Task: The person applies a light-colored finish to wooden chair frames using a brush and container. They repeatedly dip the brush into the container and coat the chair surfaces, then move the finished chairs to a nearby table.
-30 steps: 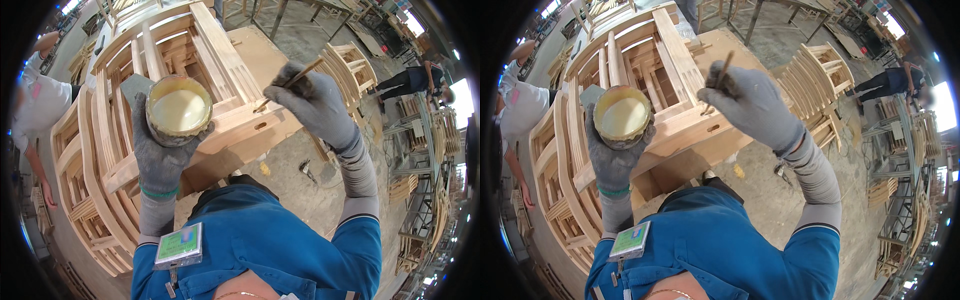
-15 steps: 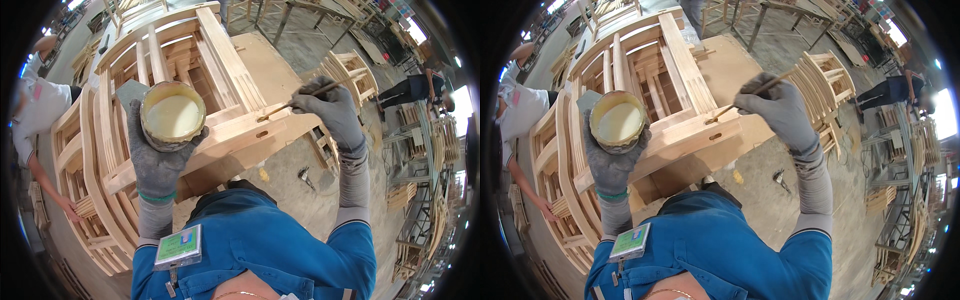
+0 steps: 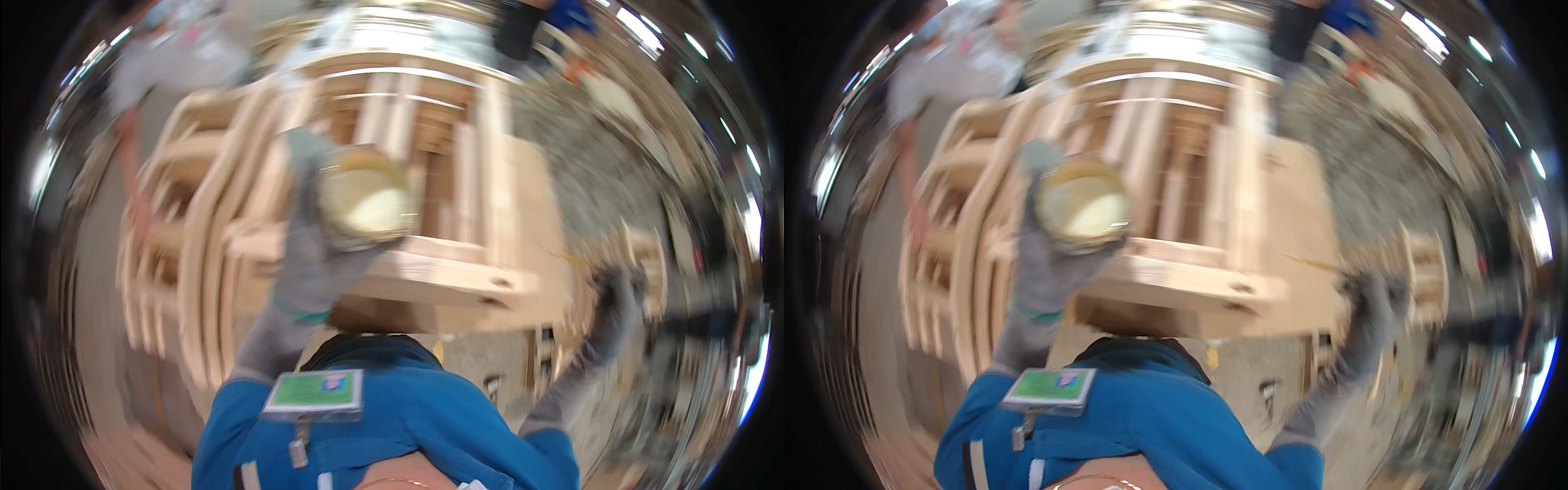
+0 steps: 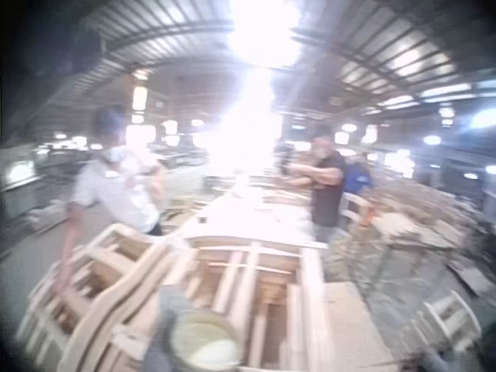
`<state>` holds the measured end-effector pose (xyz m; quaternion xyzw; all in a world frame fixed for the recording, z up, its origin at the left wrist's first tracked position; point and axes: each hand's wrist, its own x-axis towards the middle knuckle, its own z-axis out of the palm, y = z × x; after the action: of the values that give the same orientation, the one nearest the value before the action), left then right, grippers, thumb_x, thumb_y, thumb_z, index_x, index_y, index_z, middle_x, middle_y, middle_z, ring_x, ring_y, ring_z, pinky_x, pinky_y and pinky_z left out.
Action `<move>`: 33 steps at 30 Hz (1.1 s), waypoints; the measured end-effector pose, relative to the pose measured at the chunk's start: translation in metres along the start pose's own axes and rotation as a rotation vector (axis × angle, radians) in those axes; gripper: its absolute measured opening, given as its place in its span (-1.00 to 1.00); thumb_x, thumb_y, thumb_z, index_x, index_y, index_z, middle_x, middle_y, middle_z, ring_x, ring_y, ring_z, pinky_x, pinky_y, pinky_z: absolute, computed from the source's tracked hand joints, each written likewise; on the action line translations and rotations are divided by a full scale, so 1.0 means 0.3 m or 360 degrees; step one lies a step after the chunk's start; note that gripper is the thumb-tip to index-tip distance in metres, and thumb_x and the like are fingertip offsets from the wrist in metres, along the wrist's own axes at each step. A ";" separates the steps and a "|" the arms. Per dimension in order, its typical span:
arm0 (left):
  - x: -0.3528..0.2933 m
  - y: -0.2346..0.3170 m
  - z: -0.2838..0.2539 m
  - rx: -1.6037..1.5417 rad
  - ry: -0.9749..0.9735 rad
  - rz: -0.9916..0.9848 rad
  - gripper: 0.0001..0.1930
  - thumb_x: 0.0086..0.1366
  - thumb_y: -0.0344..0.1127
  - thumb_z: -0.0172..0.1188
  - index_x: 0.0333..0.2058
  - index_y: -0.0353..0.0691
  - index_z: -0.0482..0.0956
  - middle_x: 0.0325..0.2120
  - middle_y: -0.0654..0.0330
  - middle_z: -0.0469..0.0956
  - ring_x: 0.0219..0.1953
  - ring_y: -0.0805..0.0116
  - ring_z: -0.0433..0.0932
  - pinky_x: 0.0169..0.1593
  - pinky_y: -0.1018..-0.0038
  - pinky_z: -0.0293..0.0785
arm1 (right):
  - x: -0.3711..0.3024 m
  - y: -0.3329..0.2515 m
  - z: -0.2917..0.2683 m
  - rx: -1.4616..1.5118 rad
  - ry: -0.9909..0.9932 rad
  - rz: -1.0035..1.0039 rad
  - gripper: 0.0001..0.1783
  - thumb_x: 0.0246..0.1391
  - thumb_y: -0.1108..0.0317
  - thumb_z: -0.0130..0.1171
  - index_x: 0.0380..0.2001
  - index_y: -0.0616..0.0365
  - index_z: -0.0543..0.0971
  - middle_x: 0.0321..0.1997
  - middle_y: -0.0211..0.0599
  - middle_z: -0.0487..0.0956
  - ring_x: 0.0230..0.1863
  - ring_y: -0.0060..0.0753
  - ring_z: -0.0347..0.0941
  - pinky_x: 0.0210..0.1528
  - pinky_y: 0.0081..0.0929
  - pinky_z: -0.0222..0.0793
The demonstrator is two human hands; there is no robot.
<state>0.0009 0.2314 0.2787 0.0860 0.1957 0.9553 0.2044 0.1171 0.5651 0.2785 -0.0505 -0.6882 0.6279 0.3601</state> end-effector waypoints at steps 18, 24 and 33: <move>-0.535 0.269 -0.169 -0.0276 0.0287 0.0970 -0.43 0.35 0.15 -0.27 0.12 -0.15 0.27 0.03 0.12 0.38 0.08 0.19 0.40 0.05 0.16 0.44 | 0.099 -0.003 0.328 -0.0090 -0.0017 -0.0264 -0.78 0.15 0.42 0.06 -0.27 0.44 0.51 -0.28 -0.08 0.55 -0.26 -0.41 0.51 -0.23 -0.51 0.53; -0.761 0.300 -0.229 -0.0172 0.0448 0.0871 -0.45 0.35 0.14 -0.24 0.11 -0.13 0.30 0.03 0.17 0.39 0.05 0.22 0.42 0.06 0.24 0.44 | -0.075 -0.040 0.511 0.0119 -0.0370 -0.0172 -0.79 0.17 0.43 0.02 -0.28 0.43 0.49 -0.32 -0.16 0.52 -0.24 -0.40 0.49 -0.17 -0.58 0.49; -1.113 0.356 -0.420 -0.0206 0.0511 0.0763 -0.47 0.37 0.08 -0.23 0.12 -0.17 0.28 0.04 0.12 0.38 0.09 0.27 0.37 0.14 0.28 0.35 | -0.623 -0.219 0.946 0.0317 -0.1247 0.0061 -0.86 0.06 0.52 0.04 -0.30 0.37 0.47 -0.35 -0.09 0.55 -0.39 -0.32 0.55 -0.31 -0.45 0.54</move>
<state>0.2331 -0.0426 0.1796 -0.0357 0.1384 0.9882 -0.0557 0.1212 0.2191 0.2706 0.2150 -0.7080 0.6698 0.0617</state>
